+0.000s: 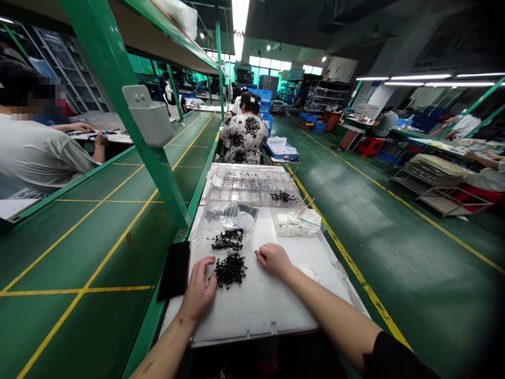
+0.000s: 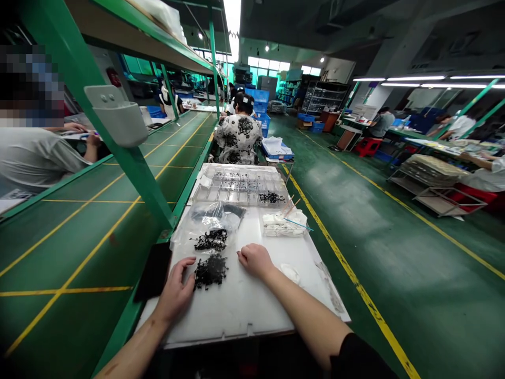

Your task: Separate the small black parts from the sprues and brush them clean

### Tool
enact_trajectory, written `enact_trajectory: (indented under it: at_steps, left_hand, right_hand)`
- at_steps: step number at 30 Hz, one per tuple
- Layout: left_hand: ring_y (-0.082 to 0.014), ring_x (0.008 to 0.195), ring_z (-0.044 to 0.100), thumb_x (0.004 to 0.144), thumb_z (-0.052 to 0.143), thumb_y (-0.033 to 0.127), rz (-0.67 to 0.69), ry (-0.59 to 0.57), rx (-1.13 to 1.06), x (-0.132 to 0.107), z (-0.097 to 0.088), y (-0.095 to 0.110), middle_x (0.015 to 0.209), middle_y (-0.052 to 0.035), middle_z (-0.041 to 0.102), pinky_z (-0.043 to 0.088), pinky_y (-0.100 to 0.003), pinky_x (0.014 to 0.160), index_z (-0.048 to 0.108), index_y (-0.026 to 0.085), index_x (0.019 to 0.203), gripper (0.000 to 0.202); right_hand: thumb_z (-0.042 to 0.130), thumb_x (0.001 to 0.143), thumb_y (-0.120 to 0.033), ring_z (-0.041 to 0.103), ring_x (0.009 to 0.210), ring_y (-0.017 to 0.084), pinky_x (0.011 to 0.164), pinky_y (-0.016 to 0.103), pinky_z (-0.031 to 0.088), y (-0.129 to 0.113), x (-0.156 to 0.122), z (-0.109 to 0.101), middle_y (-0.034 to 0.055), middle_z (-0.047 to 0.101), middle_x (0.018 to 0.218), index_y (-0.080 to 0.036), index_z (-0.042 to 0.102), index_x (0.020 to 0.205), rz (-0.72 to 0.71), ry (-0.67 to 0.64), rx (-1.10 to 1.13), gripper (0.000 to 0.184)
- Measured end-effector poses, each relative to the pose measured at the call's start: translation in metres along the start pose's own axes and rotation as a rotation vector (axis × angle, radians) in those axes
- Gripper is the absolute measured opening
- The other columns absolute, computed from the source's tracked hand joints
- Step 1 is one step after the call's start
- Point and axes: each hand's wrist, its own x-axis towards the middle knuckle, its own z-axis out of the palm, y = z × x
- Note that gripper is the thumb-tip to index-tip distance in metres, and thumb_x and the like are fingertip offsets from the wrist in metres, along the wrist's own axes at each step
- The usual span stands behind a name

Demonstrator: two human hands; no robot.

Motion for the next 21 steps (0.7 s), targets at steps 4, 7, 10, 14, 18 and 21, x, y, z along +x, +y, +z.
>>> enact_trajectory:
  at_steps: [4,7,10,14,18,21]
  left_hand:
    - [-0.0293,0.121,0.068,0.102,0.068,0.040,-0.015,-0.016,-0.002,0.000,0.000,0.001,0.130,-0.0110,0.070,0.056,-0.056,0.106,0.066,0.018,0.129,0.035]
    - [-0.0299,0.124,0.066,0.102,0.068,0.040,-0.040,-0.025,-0.010,-0.001,0.001,0.003,0.133,-0.0115,0.069,0.055,-0.057,0.108,0.066,0.018,0.131,0.036]
    - [-0.0301,0.125,0.066,0.102,0.068,0.040,-0.058,-0.031,-0.017,0.000,0.001,0.006,0.134,-0.0116,0.068,0.054,-0.057,0.109,0.066,0.018,0.131,0.036]
    - [-0.0299,0.125,0.066,0.102,0.068,0.039,-0.060,-0.035,-0.016,0.001,0.000,0.009,0.134,-0.0115,0.069,0.054,-0.057,0.108,0.066,0.018,0.130,0.035]
    - [-0.0298,0.124,0.066,0.102,0.068,0.039,-0.055,-0.036,-0.013,0.002,-0.001,0.011,0.133,-0.0114,0.069,0.055,-0.057,0.108,0.067,0.018,0.130,0.035]
    - [-0.0299,0.125,0.066,0.102,0.068,0.039,-0.058,-0.039,-0.012,0.001,-0.002,0.012,0.134,-0.0115,0.069,0.054,-0.057,0.109,0.067,0.018,0.130,0.034]
  right_hand:
    - [0.064,0.105,-0.041,0.069,0.094,0.018,0.085,0.037,0.062,0.007,-0.001,0.000,0.0072,0.071,0.113,-0.017,0.069,0.118,-0.012,0.010,0.062,0.028]
    - [0.064,0.105,-0.042,0.069,0.095,0.018,0.086,0.037,0.061,0.014,-0.002,0.000,0.0074,0.071,0.114,-0.017,0.069,0.118,0.010,0.022,0.124,0.029]
    - [0.063,0.105,-0.043,0.069,0.094,0.017,0.085,0.037,0.061,0.019,-0.004,-0.001,0.0073,0.071,0.113,-0.017,0.069,0.118,0.060,0.051,0.199,0.029]
    - [0.063,0.105,-0.043,0.069,0.089,0.016,0.081,0.035,0.062,0.022,-0.008,-0.006,0.0064,0.071,0.110,-0.016,0.069,0.117,0.132,0.107,0.322,0.029]
    - [0.064,0.105,-0.042,0.070,0.091,0.017,0.083,0.036,0.062,0.022,-0.012,-0.012,0.0065,0.072,0.109,-0.016,0.069,0.117,0.189,0.178,0.428,0.030]
    - [0.064,0.105,-0.042,0.071,0.096,0.018,0.086,0.039,0.062,0.024,-0.013,-0.017,0.0073,0.071,0.113,-0.016,0.068,0.120,0.231,0.227,0.469,0.031]
